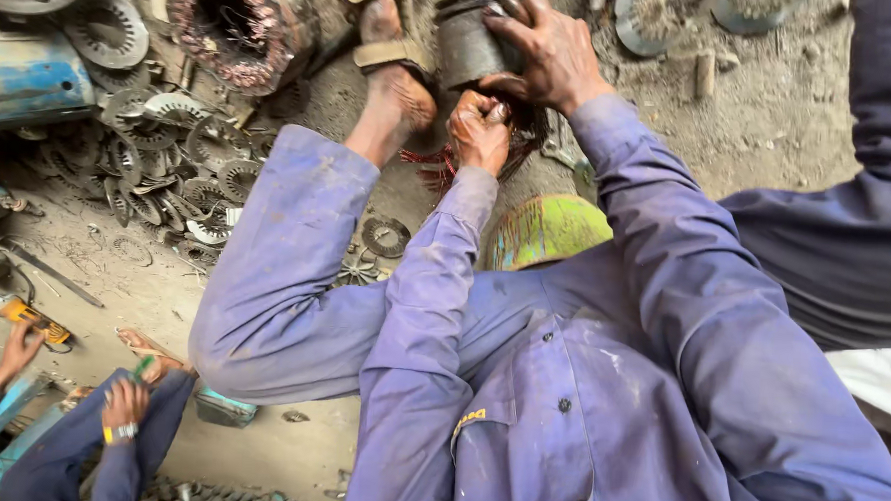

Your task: The person sits on the ground and uses pliers to pull copper windings out of a cylindrical motor stator. They repeatedly grip and yank the wires until the bundle is removed, then place the copper aside and pick up another stator to continue the process.

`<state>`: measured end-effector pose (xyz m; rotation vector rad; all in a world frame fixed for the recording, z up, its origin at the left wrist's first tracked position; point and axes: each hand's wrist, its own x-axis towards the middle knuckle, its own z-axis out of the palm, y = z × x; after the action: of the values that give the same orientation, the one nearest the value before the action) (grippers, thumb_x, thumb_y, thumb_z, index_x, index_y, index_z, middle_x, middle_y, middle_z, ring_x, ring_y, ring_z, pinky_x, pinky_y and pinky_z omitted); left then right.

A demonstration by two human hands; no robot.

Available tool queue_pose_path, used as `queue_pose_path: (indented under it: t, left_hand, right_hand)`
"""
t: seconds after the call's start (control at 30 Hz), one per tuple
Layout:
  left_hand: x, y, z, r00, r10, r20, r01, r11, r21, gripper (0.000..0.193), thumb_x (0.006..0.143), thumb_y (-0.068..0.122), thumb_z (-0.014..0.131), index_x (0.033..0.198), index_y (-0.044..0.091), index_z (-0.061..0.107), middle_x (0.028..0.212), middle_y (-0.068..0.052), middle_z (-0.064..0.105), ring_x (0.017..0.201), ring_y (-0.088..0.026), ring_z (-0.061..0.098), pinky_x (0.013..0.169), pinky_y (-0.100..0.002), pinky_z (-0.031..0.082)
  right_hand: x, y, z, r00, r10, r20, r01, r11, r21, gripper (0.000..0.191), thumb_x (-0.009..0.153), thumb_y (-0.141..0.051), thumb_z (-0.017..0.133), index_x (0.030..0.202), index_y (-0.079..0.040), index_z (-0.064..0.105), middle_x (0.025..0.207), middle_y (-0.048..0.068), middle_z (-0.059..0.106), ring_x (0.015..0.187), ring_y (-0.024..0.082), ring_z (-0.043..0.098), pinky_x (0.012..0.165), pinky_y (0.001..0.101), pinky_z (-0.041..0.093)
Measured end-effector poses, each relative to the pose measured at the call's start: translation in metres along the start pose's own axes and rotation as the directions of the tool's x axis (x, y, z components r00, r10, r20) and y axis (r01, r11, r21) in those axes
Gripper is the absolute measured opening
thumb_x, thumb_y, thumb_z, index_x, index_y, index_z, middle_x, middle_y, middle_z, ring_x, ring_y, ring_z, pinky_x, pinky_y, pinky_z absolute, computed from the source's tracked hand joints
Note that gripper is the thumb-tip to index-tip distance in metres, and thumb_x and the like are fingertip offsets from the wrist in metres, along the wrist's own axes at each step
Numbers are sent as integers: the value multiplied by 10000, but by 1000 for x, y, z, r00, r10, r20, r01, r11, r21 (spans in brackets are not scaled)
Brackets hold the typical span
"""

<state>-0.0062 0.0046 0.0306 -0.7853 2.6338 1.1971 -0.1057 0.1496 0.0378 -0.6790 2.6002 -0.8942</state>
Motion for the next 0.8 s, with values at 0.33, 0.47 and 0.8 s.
queue_pose_path:
  t: [0.33,0.47,0.8]
  left_hand:
    - [-13,4,5,995,60,-75,-64,997,-46,227,695,18,845,845,1,675,839,-182,725,785,-313,695,709,-442,566]
    - [-25,13,1,990,-132,51,138,980,-145,207,735,97,843,873,59,694,887,-138,750,795,-289,737,746,-457,603]
    - [-37,51,-66,889,-288,356,293,955,42,200,916,299,670,937,104,705,916,-84,743,709,-181,695,564,-345,554]
  right_hand:
    - [-31,-4,8,998,59,-2,-59,991,-117,780,755,-547,918,1401,-186,669,1095,203,606,736,288,622,597,417,528]
    - [-45,1,-24,939,71,-335,-38,994,104,274,1054,-300,770,1242,-137,655,1025,54,675,925,198,667,822,359,581]
    - [-127,-61,-78,772,608,187,-386,214,897,289,1058,-167,555,1310,-134,419,849,0,528,605,106,492,487,275,450]
